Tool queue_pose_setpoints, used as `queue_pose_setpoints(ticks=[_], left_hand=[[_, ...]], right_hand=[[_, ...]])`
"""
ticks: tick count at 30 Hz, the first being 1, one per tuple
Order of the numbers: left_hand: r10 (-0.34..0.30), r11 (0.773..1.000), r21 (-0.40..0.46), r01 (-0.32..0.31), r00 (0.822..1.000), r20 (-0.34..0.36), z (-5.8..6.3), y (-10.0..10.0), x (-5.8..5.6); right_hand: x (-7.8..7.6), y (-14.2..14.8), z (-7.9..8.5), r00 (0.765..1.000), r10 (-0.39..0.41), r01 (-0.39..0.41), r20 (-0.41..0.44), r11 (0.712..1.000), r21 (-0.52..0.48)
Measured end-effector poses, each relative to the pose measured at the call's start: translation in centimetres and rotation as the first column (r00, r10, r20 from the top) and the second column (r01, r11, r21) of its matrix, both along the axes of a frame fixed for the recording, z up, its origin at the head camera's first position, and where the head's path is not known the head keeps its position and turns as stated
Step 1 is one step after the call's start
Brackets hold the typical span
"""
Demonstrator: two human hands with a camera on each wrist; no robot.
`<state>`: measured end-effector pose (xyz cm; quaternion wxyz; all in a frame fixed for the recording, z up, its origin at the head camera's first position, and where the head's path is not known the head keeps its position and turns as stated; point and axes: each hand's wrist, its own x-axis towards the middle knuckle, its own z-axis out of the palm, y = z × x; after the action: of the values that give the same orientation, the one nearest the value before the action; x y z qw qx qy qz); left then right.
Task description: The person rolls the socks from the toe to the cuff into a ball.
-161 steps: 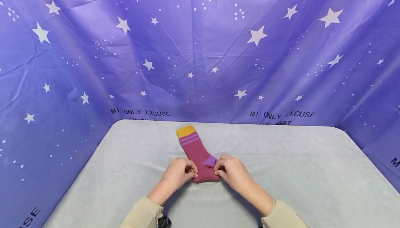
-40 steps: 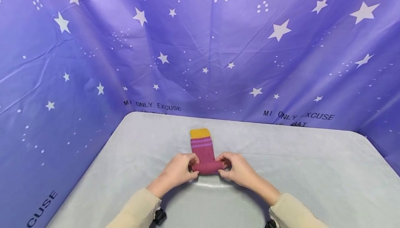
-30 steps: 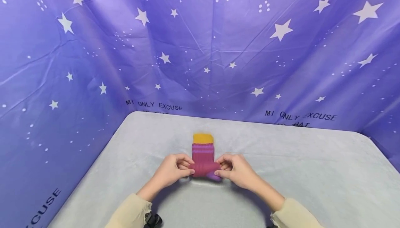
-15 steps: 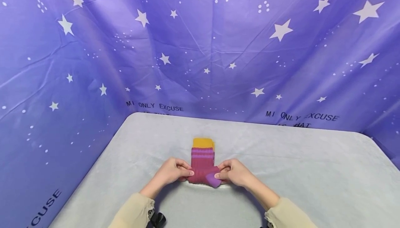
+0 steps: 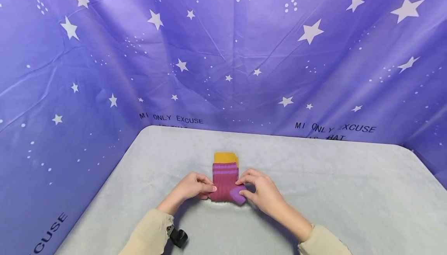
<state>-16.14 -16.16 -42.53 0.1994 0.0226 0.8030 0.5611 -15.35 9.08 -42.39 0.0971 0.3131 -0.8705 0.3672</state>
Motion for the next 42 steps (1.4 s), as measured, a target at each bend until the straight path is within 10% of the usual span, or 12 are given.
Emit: queue_pose_setpoints(ticks=[9, 13, 15, 21, 27, 33, 42], left_hand=[[0.002, 0.999, 0.04, -0.003, 1.0, 0.008, 0.0, 0.1, 0.1], [0.023, 0.999, -0.023, -0.027, 0.987, -0.161, 0.0, 0.3, 0.7], [-0.003, 0.994, -0.107, -0.031, 0.953, -0.302, 0.1, 0.4, 1.0], [-0.236, 0.926, -0.378, -0.018, 0.753, -0.614, 0.6, 0.4, 1.6], [-0.341, 0.852, -0.52, -0.062, 0.688, -0.64, 0.3, 0.8, 2.2], [-0.355, 0.782, -0.611, -0.123, 0.718, -0.599, 0.4, 1.7, 2.0], [-0.215, 0.889, -0.456, -0.029, 0.854, -0.473, 0.2, 0.9, 0.2]], right_hand=[[-0.4, 0.6, -0.5, 0.984, 0.096, -0.089, -0.151, 0.995, 0.053], [-0.6, 0.4, -0.7, 0.994, 0.08, -0.079, -0.077, 0.997, 0.02], [-0.7, 0.3, -0.8, 0.998, 0.07, -0.07, -0.009, 0.998, -0.005], [-1.0, 0.0, -0.8, 0.992, 0.027, -0.022, 0.123, 0.999, -0.039], [-1.1, 0.2, -0.6, 0.986, -0.035, 0.038, 0.163, 0.999, -0.01], [-0.5, 0.4, -0.6, 0.999, 0.001, -0.003, 0.033, 0.998, 0.064], [0.2, -0.7, -0.4, 0.991, -0.026, 0.05, -0.128, 0.981, 0.188]])
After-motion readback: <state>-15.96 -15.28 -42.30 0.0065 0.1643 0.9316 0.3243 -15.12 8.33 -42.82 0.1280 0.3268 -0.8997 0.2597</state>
